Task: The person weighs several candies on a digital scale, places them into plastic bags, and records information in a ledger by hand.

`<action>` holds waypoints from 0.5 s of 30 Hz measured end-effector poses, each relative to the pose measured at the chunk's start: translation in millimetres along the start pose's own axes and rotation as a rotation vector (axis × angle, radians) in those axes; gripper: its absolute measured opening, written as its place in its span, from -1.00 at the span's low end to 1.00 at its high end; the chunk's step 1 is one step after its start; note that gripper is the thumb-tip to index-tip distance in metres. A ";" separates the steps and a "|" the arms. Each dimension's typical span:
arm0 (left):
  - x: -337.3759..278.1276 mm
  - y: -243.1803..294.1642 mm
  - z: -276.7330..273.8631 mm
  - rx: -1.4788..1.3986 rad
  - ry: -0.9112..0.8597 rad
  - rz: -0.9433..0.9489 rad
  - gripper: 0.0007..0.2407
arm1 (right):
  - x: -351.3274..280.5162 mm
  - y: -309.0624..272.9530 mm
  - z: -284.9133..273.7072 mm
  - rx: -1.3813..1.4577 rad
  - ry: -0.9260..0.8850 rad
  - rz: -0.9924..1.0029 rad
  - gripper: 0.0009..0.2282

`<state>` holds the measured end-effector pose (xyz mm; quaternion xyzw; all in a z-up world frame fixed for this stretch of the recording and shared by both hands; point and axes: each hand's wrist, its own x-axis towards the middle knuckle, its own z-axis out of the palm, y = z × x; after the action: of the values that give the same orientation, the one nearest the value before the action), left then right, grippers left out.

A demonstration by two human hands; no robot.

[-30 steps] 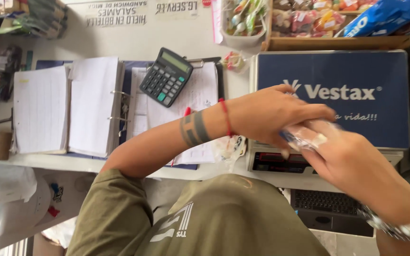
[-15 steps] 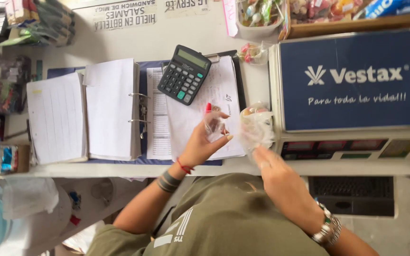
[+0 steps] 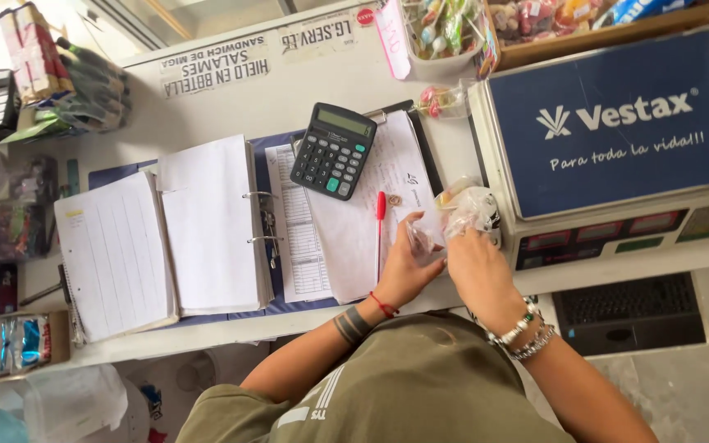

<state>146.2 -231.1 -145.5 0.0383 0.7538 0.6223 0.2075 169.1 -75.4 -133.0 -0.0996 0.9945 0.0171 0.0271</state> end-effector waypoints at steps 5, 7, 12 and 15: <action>6.7 9.0 1.0 -0.094 -0.029 -0.067 -0.21 | 7.3 -12.3 -1.1 0.020 -0.067 0.061 -0.84; 12.1 4.7 -0.7 -0.038 -0.042 -0.091 -0.18 | 5.2 -9.9 11.7 -0.032 -0.048 0.022 -0.86; 18.0 -26.3 -4.9 -0.044 -0.114 -0.038 -0.23 | 32.3 -12.1 -57.9 0.007 0.033 0.137 -0.84; 20.1 -29.9 -5.7 0.029 -0.135 -0.085 -0.22 | 39.6 -11.3 -17.7 -0.014 0.025 0.181 -0.83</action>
<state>131.8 -236.6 -178.5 0.0511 0.7479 0.5982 0.2833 131.6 -95.0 -117.9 -0.0097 0.9996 0.0251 0.0123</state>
